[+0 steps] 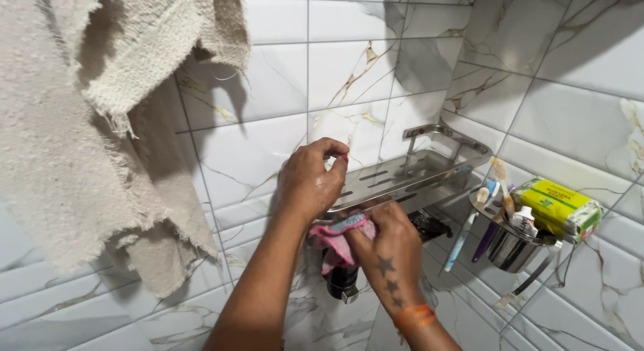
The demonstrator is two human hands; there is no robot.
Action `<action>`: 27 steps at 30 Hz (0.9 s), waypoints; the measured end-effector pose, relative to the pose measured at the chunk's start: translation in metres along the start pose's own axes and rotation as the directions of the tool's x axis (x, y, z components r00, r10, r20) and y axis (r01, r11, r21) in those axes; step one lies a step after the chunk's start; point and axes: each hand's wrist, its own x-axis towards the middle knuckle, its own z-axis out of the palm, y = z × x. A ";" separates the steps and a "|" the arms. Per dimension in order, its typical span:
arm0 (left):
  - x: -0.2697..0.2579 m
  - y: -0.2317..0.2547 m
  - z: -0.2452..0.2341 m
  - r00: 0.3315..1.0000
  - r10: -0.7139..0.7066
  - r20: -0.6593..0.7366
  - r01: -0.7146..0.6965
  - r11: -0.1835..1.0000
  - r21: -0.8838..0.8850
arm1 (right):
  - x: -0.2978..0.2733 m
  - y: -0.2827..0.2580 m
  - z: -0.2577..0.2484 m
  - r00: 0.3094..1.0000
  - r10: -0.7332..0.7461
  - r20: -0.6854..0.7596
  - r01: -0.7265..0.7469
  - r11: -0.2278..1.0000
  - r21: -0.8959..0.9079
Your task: The person wipes a marble bathroom shelf and a metal soap dish with a pink cloth. They then place a plastic tray containing toiletries and a cylindrical container onto the shelf.
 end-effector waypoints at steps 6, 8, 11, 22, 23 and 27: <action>-0.001 -0.002 0.001 0.999 0.038 -0.026 -0.036 0.998 0.046 | -0.010 0.010 0.013 1.000 0.009 -0.027 -0.005 0.991 0.135; -0.002 -0.003 0.002 0.999 0.033 -0.023 -0.032 0.998 0.049 | -0.018 0.020 0.008 0.999 0.049 0.008 -0.050 0.982 0.184; 0.001 -0.004 0.003 0.999 0.040 -0.022 -0.039 0.998 0.040 | -0.015 0.033 0.002 0.998 0.019 0.058 -0.030 0.978 0.208; -0.001 0.001 -0.001 0.999 0.009 0.038 -0.014 0.993 0.117 | -0.005 0.008 0.004 0.993 0.088 0.078 -0.094 0.993 0.078; -0.002 0.002 -0.002 0.999 0.007 0.039 -0.011 0.994 0.113 | -0.006 0.008 0.000 0.989 0.110 0.099 -0.120 0.988 0.094; 0.001 0.000 -0.001 0.998 -0.027 0.051 0.023 0.996 0.088 | -0.006 0.012 -0.004 0.983 0.124 0.139 -0.141 0.983 0.119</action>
